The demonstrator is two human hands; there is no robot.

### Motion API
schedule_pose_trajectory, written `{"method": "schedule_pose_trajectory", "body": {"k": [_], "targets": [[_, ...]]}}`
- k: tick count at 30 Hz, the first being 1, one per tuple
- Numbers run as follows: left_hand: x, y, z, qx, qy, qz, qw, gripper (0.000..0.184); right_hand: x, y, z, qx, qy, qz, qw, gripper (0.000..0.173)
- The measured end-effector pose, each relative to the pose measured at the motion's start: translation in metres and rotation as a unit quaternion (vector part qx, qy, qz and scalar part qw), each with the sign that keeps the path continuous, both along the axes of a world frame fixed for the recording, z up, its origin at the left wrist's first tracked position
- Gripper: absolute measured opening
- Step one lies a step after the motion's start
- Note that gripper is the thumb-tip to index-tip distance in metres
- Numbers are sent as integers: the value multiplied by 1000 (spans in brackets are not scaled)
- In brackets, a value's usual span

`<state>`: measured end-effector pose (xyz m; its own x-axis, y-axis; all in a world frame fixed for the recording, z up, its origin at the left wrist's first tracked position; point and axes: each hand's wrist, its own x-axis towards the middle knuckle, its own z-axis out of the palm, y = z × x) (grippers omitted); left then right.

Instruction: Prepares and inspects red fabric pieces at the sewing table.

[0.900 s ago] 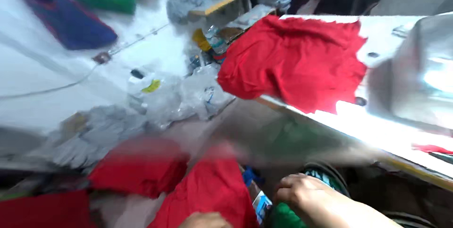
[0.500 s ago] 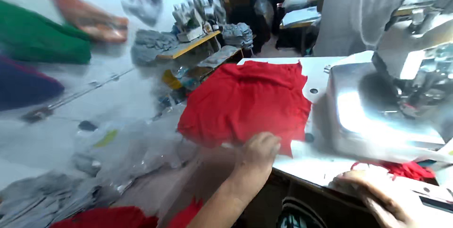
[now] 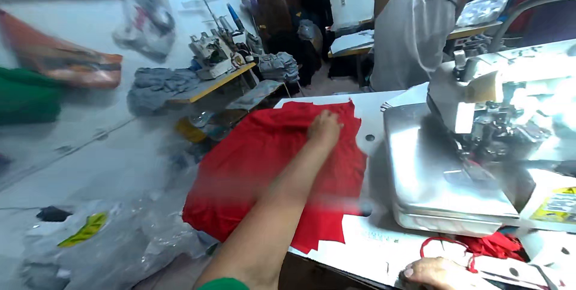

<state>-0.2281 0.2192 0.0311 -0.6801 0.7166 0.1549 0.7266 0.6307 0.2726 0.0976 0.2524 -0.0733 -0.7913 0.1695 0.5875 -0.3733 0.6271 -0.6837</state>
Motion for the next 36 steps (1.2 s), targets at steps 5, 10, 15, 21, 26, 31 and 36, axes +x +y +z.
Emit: {"method": "schedule_pose_trajectory", "body": {"k": [5,10,15,21,26,31,36], "targets": [[-13,20,-15,-99,-5,84,992,43,-2,-2,0,8,14,-1,1000,21],[-21,1,2,90,-73,81,990,30,0,-4,2,12,9,-12,1000,21],[-21,-51,64,279,-135,13,951,28,-1,-6,3,16,5,-23,1000,21],[39,-109,122,381,-233,-125,886,21,-4,-11,26,-131,6,-43,990,25],[100,-130,130,277,-123,-223,927,20,-34,-25,68,-108,149,-66,981,24],[152,-125,107,181,56,-328,925,7,-51,-53,91,-97,116,-99,984,47],[164,-127,111,176,-33,-347,921,14,-35,-45,94,-206,124,-59,969,17]]}}
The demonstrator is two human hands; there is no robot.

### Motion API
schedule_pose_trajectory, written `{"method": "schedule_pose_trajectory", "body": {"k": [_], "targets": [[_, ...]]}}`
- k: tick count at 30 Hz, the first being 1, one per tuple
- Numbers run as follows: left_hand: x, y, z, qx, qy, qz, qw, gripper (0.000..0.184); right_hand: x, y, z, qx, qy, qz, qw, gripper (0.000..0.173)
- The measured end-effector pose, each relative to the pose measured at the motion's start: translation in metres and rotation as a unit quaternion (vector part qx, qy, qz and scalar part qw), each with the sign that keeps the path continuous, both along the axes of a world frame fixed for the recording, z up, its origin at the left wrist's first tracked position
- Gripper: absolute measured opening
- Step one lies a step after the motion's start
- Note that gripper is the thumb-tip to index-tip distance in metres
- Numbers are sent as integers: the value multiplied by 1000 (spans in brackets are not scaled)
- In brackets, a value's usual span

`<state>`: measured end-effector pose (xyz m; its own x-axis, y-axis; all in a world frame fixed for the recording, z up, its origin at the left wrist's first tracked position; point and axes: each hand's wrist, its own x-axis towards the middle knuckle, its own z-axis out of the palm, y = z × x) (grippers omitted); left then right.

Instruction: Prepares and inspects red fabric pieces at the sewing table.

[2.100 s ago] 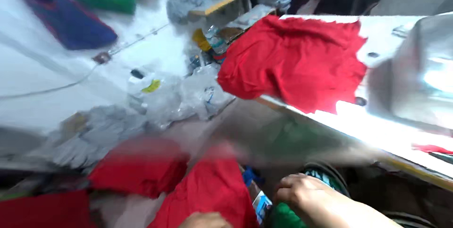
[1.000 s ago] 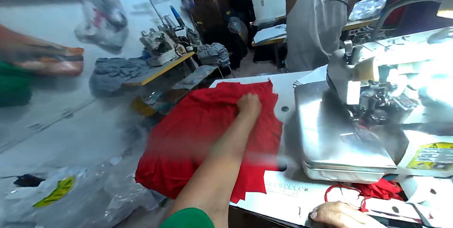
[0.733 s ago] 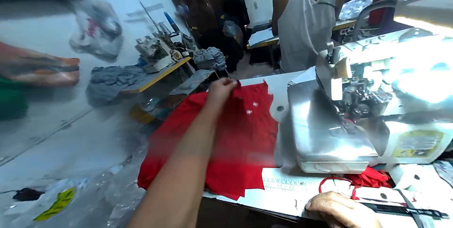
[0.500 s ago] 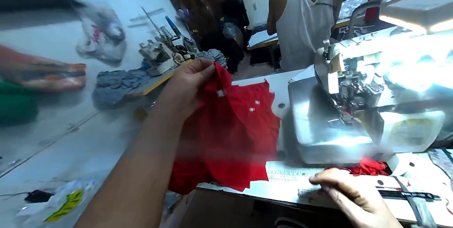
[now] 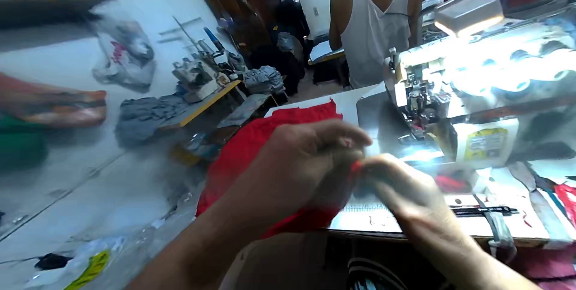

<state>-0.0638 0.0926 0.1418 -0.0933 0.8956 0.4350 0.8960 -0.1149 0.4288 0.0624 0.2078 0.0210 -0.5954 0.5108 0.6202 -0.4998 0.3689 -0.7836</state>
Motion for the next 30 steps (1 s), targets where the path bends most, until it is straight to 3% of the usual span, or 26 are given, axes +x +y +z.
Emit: {"method": "schedule_pose_trajectory", "body": {"k": [2,5,7,9,11,13,16,18,20,21,24,25,28,30], "targets": [[-8,-2,4,-33,-46,-21,998,21,19,11,12,-47,-21,33,998,21],[-3,1,5,-64,-136,-45,988,29,34,21,26,39,-5,-27,999,16],[13,5,3,-57,-163,-54,984,31,34,16,27,78,21,-19,997,27],[31,10,-2,-13,-84,-42,995,32,30,8,22,78,44,-2,996,36],[37,16,-12,69,68,-33,995,27,29,5,16,23,68,-3,997,33],[34,17,-27,109,91,-16,990,28,36,7,13,-66,25,-3,997,23],[22,3,-60,98,-22,51,994,31,51,13,-5,-153,-56,-22,986,13],[26,-14,-85,84,-76,100,989,23,55,11,-19,-211,-52,-16,976,10],[50,-29,-104,30,-117,120,985,25,59,4,-26,-239,-38,-12,970,10],[65,-33,-112,11,-142,118,983,32,61,-2,-25,-233,-38,-8,972,10],[95,-33,-135,44,-246,108,962,77,66,-26,-15,-204,-51,38,977,11],[101,-32,-141,67,-292,116,947,80,67,-33,-13,-188,-55,59,979,11],[105,-35,-150,126,-383,160,901,33,69,-39,-15,-68,-57,132,987,34],[94,-41,-153,166,-337,132,917,27,67,-30,-15,7,-41,139,989,37]]}}
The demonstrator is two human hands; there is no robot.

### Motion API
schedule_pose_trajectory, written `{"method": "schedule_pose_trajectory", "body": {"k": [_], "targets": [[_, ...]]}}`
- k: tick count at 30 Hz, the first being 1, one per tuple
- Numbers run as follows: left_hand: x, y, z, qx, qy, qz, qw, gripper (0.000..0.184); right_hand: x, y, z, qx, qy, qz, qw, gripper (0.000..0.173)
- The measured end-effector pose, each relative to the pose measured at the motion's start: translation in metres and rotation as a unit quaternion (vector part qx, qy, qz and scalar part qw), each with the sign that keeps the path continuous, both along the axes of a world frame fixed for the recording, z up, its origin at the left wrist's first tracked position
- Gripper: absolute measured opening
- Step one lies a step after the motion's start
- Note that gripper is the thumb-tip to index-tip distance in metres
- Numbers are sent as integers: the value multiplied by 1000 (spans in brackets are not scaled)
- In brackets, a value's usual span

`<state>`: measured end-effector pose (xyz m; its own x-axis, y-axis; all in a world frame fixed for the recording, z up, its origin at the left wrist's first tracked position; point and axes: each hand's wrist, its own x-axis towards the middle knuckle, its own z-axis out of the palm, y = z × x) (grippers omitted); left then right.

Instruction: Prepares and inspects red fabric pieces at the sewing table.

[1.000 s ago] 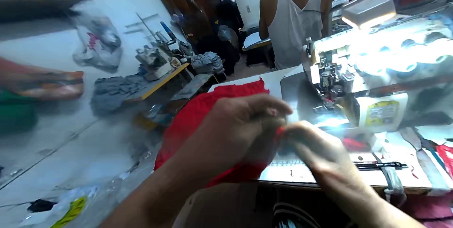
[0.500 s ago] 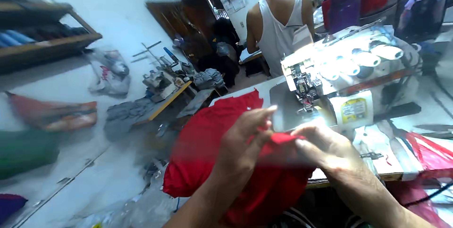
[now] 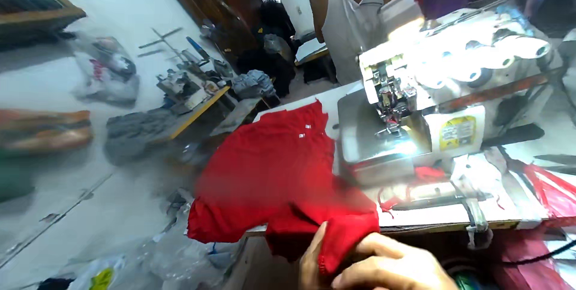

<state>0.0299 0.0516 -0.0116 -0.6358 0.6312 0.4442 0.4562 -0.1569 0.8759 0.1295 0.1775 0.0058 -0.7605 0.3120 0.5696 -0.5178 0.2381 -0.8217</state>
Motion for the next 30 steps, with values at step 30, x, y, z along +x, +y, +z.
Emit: {"method": "schedule_pose_trajectory", "body": {"k": [30], "targets": [[4,7,17,85,-163,-13,983,20,-24,35,-17,63,37,-73,995,14]]}}
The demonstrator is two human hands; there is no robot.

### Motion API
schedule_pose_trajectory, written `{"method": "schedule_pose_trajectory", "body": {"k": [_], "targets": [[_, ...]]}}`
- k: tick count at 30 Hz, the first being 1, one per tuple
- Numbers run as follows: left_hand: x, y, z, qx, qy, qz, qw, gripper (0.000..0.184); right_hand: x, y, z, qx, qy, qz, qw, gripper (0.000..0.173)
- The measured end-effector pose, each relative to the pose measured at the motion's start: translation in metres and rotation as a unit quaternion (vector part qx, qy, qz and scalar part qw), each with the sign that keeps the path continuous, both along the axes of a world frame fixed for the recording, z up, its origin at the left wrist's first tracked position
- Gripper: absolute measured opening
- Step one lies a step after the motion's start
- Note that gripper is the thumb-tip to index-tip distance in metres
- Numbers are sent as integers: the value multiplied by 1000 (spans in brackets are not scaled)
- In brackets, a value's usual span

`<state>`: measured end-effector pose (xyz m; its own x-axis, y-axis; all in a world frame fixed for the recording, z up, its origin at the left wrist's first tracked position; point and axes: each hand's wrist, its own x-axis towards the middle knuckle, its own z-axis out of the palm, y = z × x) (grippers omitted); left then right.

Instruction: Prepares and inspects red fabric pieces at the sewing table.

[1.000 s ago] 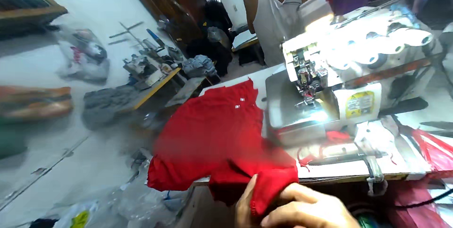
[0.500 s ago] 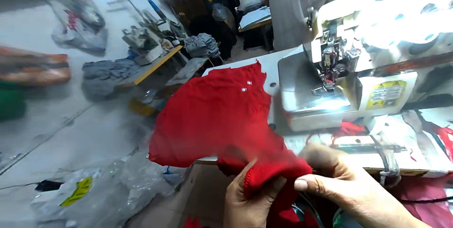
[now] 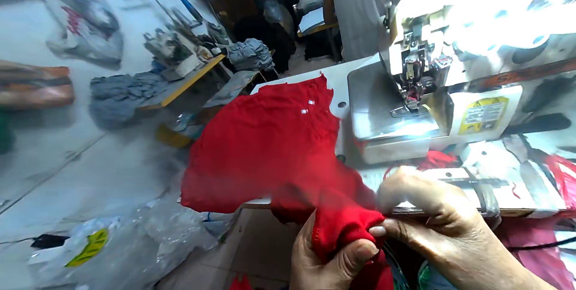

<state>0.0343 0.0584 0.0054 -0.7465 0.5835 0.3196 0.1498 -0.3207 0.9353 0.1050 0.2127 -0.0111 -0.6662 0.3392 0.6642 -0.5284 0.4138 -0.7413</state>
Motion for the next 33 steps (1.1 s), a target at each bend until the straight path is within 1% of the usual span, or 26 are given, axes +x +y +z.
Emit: {"method": "schedule_pose_trajectory", "body": {"k": [1,5,6,7,8,9,10,11,12,13,15,18,23,27,31,33], "targets": [[0,0,-1,6,0,-10,1000,21,0,-1,1,11,-2,-4,1000,13],[-6,-4,-11,69,15,-119,990,31,0,0,8,24,16,-26,999,12],[-9,-3,-14,87,33,-151,984,39,0,1,9,17,24,-27,999,12],[-11,-1,-14,108,44,-178,977,50,0,2,9,8,33,-24,999,11],[-12,1,-15,132,31,-208,969,63,0,2,9,1,41,-20,999,11],[-10,3,-16,161,-16,-231,959,68,0,1,9,-6,50,-9,999,10],[-6,5,-17,184,-82,-231,952,61,0,1,9,-10,59,2,998,11],[-1,8,-16,198,-145,-209,947,47,0,0,9,-8,63,11,998,13],[4,10,-16,197,-164,-181,949,32,0,-1,8,2,63,12,998,14],[6,11,-16,180,-138,-158,961,26,0,-1,8,15,62,8,998,15],[3,12,-16,138,-39,-140,980,27,0,-1,8,28,68,-1,997,18],[-5,12,-14,123,46,-133,982,23,1,0,10,36,71,-6,997,18],[-16,15,-13,140,117,-151,971,14,2,-4,9,19,81,25,996,15],[-23,14,-9,97,216,-132,963,8,2,-1,9,-38,79,90,992,11],[-19,15,-8,85,231,-110,963,11,1,1,9,-63,70,104,990,12],[-22,13,-9,79,260,-99,957,10,3,-1,8,-68,62,106,990,13]]}}
